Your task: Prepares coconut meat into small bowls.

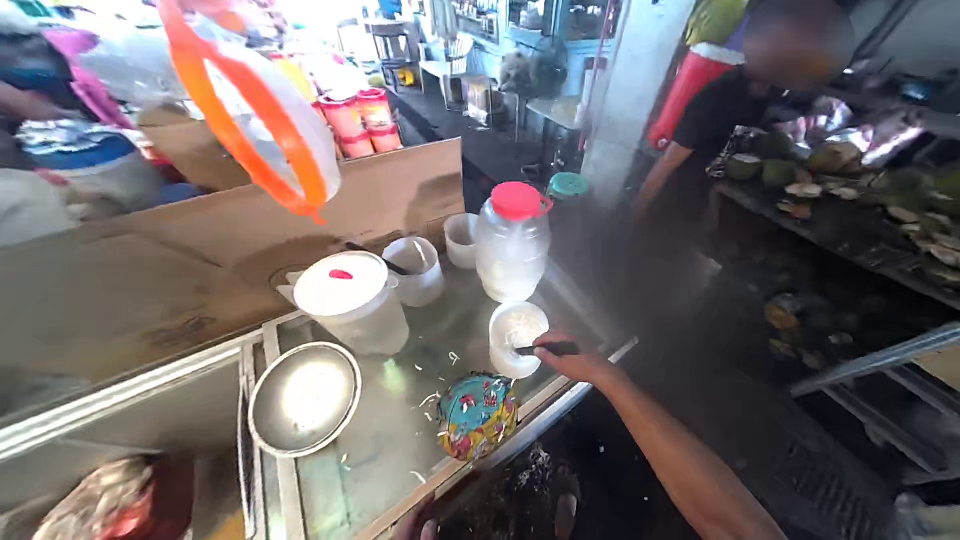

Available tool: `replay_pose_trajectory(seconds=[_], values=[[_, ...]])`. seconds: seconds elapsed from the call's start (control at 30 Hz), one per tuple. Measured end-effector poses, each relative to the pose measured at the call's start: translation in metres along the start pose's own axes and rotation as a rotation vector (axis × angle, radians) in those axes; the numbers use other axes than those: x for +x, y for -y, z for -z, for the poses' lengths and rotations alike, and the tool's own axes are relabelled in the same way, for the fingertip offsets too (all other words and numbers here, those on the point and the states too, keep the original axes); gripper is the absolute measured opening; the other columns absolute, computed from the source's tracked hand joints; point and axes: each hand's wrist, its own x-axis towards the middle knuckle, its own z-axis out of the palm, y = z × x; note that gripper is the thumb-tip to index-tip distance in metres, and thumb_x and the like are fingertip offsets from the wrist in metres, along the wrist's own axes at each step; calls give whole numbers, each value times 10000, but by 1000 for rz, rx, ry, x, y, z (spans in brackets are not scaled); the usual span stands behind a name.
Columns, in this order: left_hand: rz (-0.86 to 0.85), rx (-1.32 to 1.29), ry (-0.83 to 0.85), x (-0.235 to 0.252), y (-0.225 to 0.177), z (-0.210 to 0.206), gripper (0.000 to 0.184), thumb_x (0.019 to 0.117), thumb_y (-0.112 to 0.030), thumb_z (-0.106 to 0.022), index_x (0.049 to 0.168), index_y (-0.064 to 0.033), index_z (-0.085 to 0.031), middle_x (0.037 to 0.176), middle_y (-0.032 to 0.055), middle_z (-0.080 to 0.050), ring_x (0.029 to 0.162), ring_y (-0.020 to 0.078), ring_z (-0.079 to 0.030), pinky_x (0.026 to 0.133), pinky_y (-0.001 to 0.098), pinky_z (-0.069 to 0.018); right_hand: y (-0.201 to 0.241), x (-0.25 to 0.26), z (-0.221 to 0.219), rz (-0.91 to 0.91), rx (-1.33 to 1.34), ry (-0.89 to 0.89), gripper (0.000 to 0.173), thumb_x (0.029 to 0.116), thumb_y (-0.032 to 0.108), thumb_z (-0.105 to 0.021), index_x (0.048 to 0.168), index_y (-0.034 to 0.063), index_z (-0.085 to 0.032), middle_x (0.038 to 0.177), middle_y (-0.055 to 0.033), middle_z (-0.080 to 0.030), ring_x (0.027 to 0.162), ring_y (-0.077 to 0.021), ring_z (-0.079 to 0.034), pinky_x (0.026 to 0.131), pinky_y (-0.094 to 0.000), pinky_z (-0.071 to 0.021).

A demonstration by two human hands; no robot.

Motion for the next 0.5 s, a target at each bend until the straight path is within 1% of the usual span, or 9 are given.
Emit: replay_pose_trajectory(seconds=[0.07,0.13,0.2,0.23,0.3,0.37,0.43,0.47,0.5], values=[[-89,-17,-53,43,-28,-7,458,1034,-258,-489,1394,12,-572,1358,209,-628,1233,294,-632,1050,491,-510,-14,6,7,-15,9,32,323,1017,309,-589,1169,70,-742,1139,-112,-724,1102,-192,-670,1029,-398,-516],[-169,-10,-104,94,-69,-21,500,1011,-314,-498,1415,-27,-569,1407,174,-602,1273,275,-604,1067,487,-497,-29,16,15,-25,7,72,322,1018,299,-583,1165,60,-740,1142,-123,-726,1107,-207,-675,1038,-416,-514],[-238,27,-145,148,-117,-39,552,1000,-351,-518,1460,-47,-527,1477,164,-544,1349,290,-538,1109,495,-457,-34,25,31,-69,-16,108,320,1021,292,-582,1176,61,-739,1163,-128,-728,1126,-219,-675,1051,-434,-506],[-245,40,-161,171,-138,-50,571,996,-346,-540,1482,-48,-503,1515,173,-503,1390,315,-494,1131,510,-431,-36,31,37,-86,-44,122,323,1020,302,-581,1185,74,-740,1178,-121,-728,1143,-223,-672,1059,-444,-503],[-245,53,-221,212,-170,-74,597,988,-337,-576,1500,-45,-479,1547,191,-458,1433,341,-437,1170,531,-380,-39,45,44,-87,-104,129,327,1021,323,-580,1195,99,-742,1204,-109,-725,1171,-233,-665,1070,-464,-499],[-222,45,-303,246,-180,-103,626,988,-354,-564,1512,-28,-459,1555,215,-440,1441,370,-421,1178,549,-362,-46,55,38,-29,-133,85,309,1009,319,-593,1156,105,-759,1154,-104,-737,1125,-235,-685,1033,-461,-526],[-168,14,-354,268,-174,-128,637,1014,-372,-502,1527,-3,-425,1568,233,-418,1449,391,-406,1186,559,-341,-54,59,23,72,-91,55,298,1008,302,-603,1138,87,-762,1106,-122,-733,1067,-246,-696,988,-451,-548],[-146,3,-369,276,-171,-138,625,1031,-377,-466,1528,0,-426,1575,231,-411,1453,393,-401,1189,564,-331,-58,59,19,147,-61,58,292,1006,287,-615,1140,74,-762,1088,-133,-734,1038,-252,-701,964,-444,-559],[-142,11,-399,280,-167,-147,601,1039,-378,-439,1506,-1,-465,1571,222,-425,1442,395,-416,1176,575,-337,-64,58,15,238,-31,76,282,1003,269,-629,1134,60,-763,1059,-143,-735,999,-256,-708,930,-438,-574]])
